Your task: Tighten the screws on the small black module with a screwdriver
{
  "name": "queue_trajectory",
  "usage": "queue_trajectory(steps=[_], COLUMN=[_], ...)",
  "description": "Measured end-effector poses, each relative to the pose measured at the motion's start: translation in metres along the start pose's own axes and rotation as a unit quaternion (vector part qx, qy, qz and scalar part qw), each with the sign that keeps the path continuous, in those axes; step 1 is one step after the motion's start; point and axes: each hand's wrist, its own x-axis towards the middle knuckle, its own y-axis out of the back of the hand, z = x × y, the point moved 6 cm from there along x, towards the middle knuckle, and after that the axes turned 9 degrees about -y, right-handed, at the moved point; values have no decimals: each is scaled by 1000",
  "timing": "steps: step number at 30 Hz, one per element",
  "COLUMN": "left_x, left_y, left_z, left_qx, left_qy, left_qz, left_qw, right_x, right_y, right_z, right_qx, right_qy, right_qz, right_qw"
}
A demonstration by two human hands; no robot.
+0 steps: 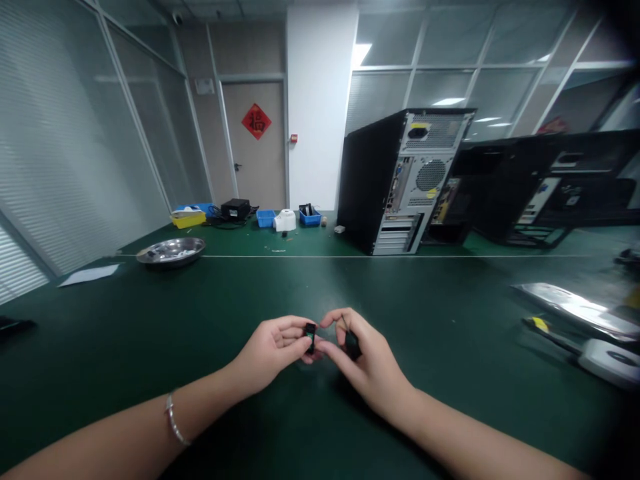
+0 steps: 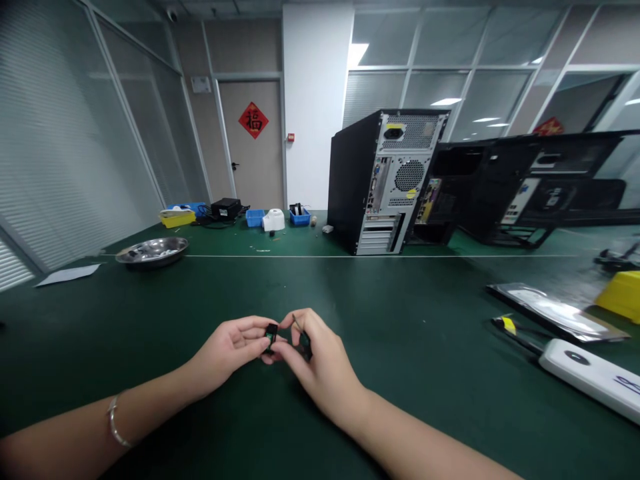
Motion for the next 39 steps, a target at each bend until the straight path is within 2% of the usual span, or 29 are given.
queue_trajectory(steps=[4, 7, 10, 17, 20, 31, 39], left_x=[1, 1, 2, 4, 4, 2, 3], left_y=[2, 1, 3, 18, 21, 11, 15], left_z=[3, 5, 6, 12, 15, 18, 13], left_qx=[20, 33, 64, 163, 207, 260, 236], left_qy=[8, 10, -2, -58, -67, -102, -96], left_qz=[16, 7, 5, 73, 81, 26, 15], left_qw=[1000, 999, 998, 982, 973, 960, 967], right_x=[5, 5, 5, 5, 4, 4, 3], right_y=[1, -1, -3, -6, -7, -7, -10], right_z=[10, 14, 15, 13, 15, 13, 12], right_qx=[33, 44, 12, -34, -70, -174, -134], right_qy=[-35, -48, -58, -31, -31, -43, -27], right_qz=[10, -2, -10, -37, -45, -46, -70], right_qw=[999, 998, 998, 998, 996, 983, 988])
